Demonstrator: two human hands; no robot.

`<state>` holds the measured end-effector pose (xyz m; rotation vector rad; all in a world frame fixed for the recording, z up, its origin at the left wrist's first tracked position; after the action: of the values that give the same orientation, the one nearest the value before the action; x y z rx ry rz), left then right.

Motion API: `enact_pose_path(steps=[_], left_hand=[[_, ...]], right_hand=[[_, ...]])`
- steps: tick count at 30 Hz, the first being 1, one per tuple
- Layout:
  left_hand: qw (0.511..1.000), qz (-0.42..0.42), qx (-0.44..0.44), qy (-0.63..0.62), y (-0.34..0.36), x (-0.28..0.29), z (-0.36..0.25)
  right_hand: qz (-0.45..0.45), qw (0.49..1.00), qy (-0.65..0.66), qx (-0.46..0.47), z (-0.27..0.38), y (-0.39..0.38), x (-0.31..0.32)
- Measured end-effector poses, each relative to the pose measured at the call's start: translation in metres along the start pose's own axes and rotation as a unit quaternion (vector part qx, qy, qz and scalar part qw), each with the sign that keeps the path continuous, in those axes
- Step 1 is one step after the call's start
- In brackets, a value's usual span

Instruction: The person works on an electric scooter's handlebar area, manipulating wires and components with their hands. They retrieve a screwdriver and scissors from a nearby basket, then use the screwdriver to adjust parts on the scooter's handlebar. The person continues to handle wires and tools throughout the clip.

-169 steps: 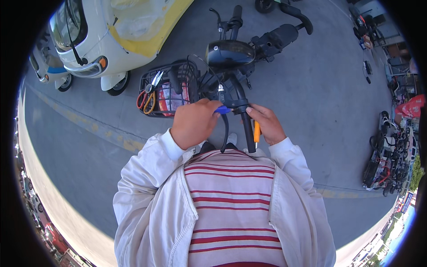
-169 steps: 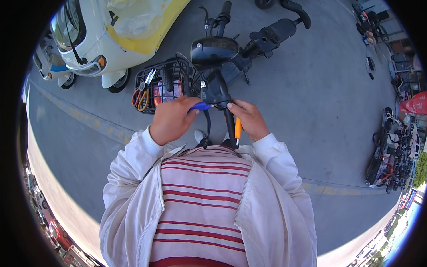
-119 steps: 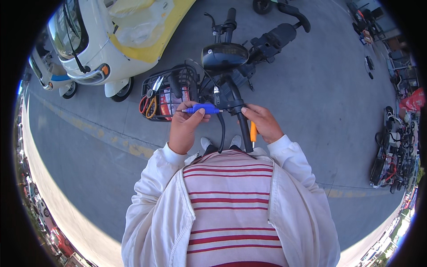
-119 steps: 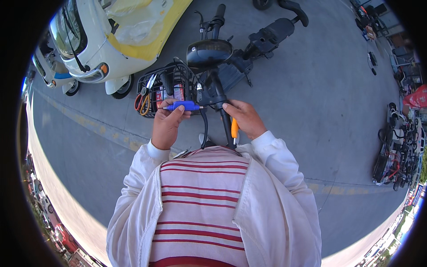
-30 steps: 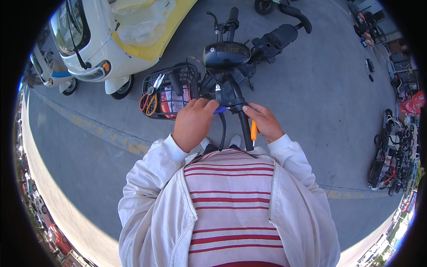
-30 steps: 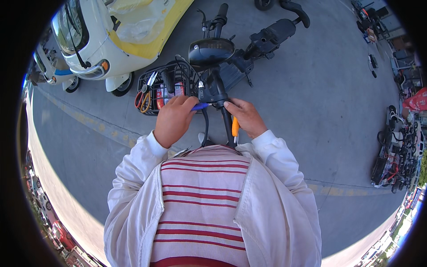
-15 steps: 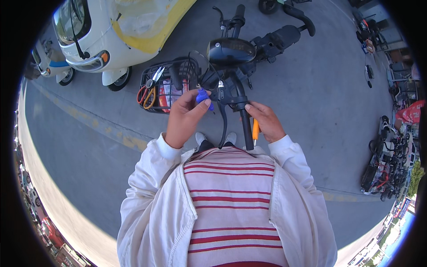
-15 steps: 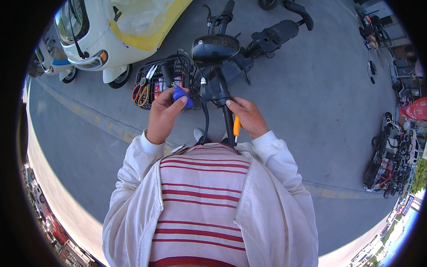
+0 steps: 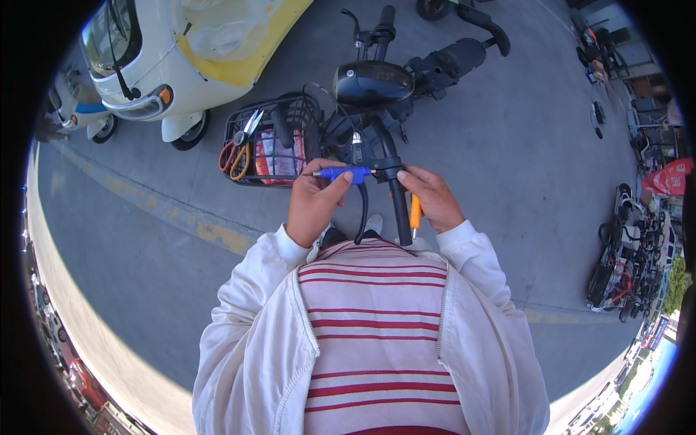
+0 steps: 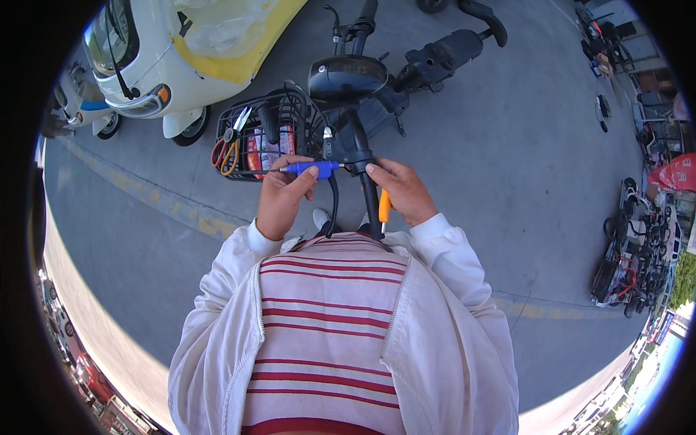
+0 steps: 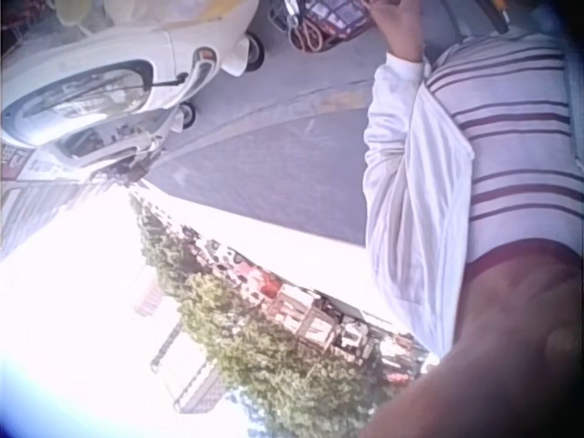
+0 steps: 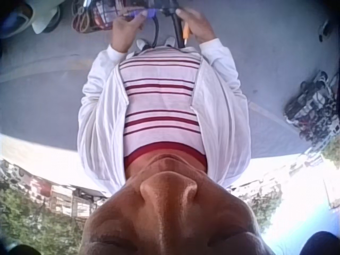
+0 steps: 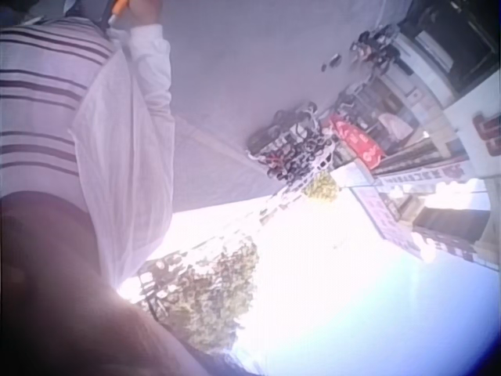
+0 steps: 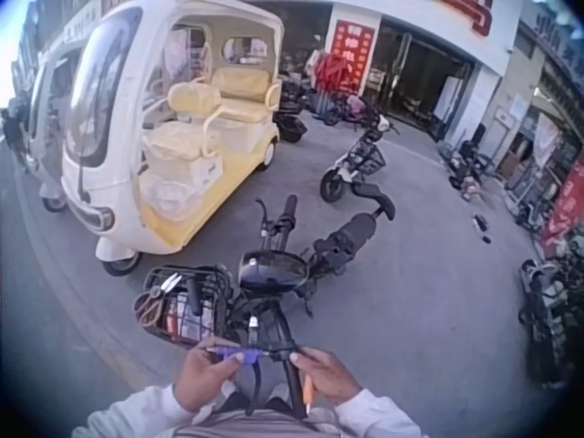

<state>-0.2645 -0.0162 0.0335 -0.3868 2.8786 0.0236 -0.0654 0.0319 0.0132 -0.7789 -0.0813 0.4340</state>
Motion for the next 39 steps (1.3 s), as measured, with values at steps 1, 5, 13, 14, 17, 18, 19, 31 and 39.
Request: enact_pose_path(steps=[1, 5, 13, 14, 17, 18, 19, 31, 39], left_hand=[[1.0, -0.002, 0.002, 0.002, 0.0, 0.0, 0.0], [1.0, 0.005, 0.009, -0.001, -0.001, 0.0, 0.0], [0.999, 0.013, -0.011, 0.036, -0.004, 0.002, -0.003], [0.999, 0.026, -0.019, 0.04, -0.003, 0.0, -0.005], [0.995, 0.076, -0.023, 0.066, -0.002, -0.001, -0.01], [0.991, 0.101, -0.01, 0.083, 0.0, -0.001, -0.012], [0.987, 0.126, 0.003, 0.1, 0.003, 0.0, -0.013], [0.887, 0.311, -0.106, 0.324, 0.023, -0.015, -0.056], [0.84, 0.359, -0.19, 0.361, 0.02, -0.013, -0.051]], right_hand=[[-0.001, 1.0, 0.0, -0.001, 0.0, 0.0, 0.0], [0.008, 1.0, 0.004, 0.006, 0.0, 0.001, 0.0], [0.006, 1.0, -0.015, -0.004, 0.002, -0.003, -0.002], [0.005, 1.0, -0.018, -0.004, 0.002, -0.003, -0.002], [0.001, 1.0, -0.026, -0.003, 0.002, -0.004, -0.002], [0.001, 1.0, -0.026, -0.003, 0.003, -0.005, -0.002], [0.001, 1.0, -0.027, -0.003, 0.005, -0.005, -0.003], [0.005, 1.0, -0.003, 0.014, 0.003, 0.0, -0.001], [0.0, 1.0, 0.016, 0.001, -0.001, 0.0, -0.001]])
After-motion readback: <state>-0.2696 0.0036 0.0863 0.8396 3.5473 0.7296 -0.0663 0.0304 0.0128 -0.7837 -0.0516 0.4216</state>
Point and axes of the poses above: each hand's wrist, its own y-axis towards the middle knuckle, its own x-axis out of the back of the hand, z = x × y, the point moved 9 cm from there along y, towards the middle knuckle, and after that the axes turned 15 degrees about -x, right-handed, at the moved point
